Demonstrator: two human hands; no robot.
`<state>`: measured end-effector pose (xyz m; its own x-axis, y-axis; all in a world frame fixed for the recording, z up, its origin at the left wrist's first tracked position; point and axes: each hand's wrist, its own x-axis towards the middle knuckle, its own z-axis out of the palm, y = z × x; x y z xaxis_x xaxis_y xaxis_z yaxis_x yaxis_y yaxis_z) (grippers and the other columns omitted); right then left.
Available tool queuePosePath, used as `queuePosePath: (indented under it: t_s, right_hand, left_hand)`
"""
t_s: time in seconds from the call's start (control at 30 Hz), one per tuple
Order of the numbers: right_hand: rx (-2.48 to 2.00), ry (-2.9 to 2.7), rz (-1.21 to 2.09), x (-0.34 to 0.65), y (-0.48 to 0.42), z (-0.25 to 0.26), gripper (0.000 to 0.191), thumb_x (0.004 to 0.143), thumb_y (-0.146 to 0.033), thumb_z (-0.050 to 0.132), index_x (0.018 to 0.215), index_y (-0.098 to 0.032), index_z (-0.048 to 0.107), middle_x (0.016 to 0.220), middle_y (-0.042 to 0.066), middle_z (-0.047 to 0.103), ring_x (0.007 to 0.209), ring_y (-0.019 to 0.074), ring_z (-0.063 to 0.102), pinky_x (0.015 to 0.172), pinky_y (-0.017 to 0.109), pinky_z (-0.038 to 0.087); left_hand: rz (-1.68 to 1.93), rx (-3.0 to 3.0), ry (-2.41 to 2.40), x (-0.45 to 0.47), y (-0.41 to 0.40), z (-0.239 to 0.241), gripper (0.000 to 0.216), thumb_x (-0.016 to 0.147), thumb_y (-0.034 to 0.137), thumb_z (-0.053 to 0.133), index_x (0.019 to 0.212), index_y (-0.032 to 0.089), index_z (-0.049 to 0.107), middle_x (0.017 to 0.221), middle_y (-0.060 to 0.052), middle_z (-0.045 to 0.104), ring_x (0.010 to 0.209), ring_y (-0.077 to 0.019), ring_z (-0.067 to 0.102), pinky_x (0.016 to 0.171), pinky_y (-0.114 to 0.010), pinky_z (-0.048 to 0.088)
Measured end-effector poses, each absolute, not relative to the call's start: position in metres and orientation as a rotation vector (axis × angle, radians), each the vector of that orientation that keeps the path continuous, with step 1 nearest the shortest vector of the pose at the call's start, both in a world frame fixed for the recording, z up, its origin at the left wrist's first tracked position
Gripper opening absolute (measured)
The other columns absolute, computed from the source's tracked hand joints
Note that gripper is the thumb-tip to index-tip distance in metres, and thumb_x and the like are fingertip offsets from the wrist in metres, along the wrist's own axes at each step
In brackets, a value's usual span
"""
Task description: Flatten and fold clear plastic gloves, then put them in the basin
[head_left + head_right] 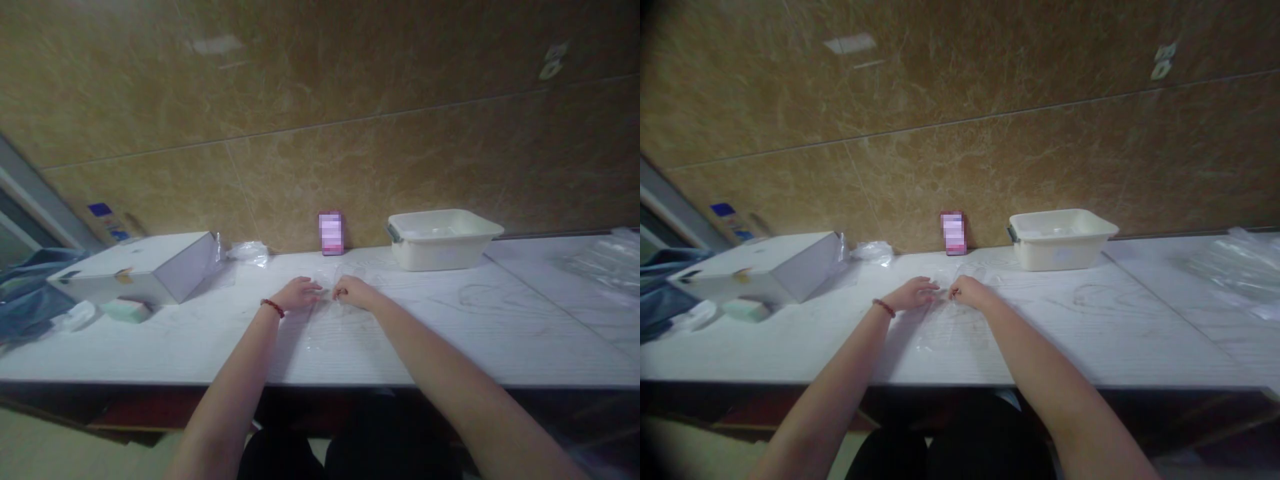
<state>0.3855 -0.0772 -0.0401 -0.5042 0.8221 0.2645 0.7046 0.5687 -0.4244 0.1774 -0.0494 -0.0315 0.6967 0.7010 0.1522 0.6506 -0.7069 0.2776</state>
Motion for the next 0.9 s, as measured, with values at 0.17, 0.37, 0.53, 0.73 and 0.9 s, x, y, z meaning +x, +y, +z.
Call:
queuePosePath:
  t_s: [0.17, 0.37, 0.53, 0.73, 0.9]
  right_hand:
    - [-1.193, -2.382, 0.328, 0.387, -0.074, -0.044, 0.026, 0.063, -0.007, 0.044, 0.071, -0.018, 0.066, 0.068, 0.002, 0.060, 0.069, 0.0117, 0.051, 0.064, 0.019, 0.036]
    - [-1.237, -2.391, 0.338, 0.387, -0.075, -0.043, 0.024, 0.067, -0.011, 0.045, 0.077, -0.018, 0.066, 0.071, 0.002, 0.061, 0.069, 0.0122, 0.051, 0.064, 0.020, 0.036]
    - [-1.310, -2.329, 0.291, 0.391, -0.074, -0.043, 0.031, 0.064, -0.004, 0.041, 0.078, -0.018, 0.065, 0.080, 0.004, 0.061, 0.078, 0.0139, 0.052, 0.072, 0.022, 0.036]
    - [-1.400, -2.228, 0.230, 0.402, -0.072, -0.038, 0.033, 0.064, -0.003, 0.041, 0.080, -0.019, 0.064, 0.085, 0.004, 0.060, 0.084, 0.0145, 0.050, 0.076, 0.024, 0.035]
    - [-1.306, -2.300, 0.201, 0.400, -0.080, -0.035, 0.023, 0.068, -0.014, 0.047, 0.082, -0.021, 0.064, 0.083, 0.004, 0.060, 0.085, 0.0162, 0.049, 0.081, 0.028, 0.032]
  left_hand:
    - [0.283, 2.600, 1.172, 0.168, -0.059, -0.042, 0.041, 0.071, 0.048, 0.046, 0.108, 0.031, 0.051, 0.125, -0.005, 0.037, 0.117, -0.0245, 0.025, 0.095, -0.042, 0.015]
    - [0.169, 2.528, 1.267, 0.169, -0.066, -0.041, 0.046, 0.068, 0.055, 0.044, 0.109, 0.035, 0.048, 0.131, -0.004, 0.026, 0.121, -0.0306, 0.011, 0.092, -0.051, 0.008]
    - [0.118, 2.548, 1.319, 0.173, -0.068, -0.043, 0.054, 0.063, 0.061, 0.044, 0.111, 0.037, 0.046, 0.132, -0.006, 0.023, 0.120, -0.0345, 0.008, 0.089, -0.056, 0.006]
    - [0.125, 2.550, 1.332, 0.172, -0.068, -0.042, 0.054, 0.062, 0.060, 0.046, 0.111, 0.037, 0.046, 0.132, -0.005, 0.025, 0.120, -0.0333, 0.010, 0.090, -0.055, 0.007]
    - [0.137, 2.555, 1.302, 0.168, -0.067, -0.042, 0.056, 0.061, 0.060, 0.048, 0.111, 0.036, 0.046, 0.132, -0.006, 0.025, 0.120, -0.0341, 0.010, 0.090, -0.055, 0.008]
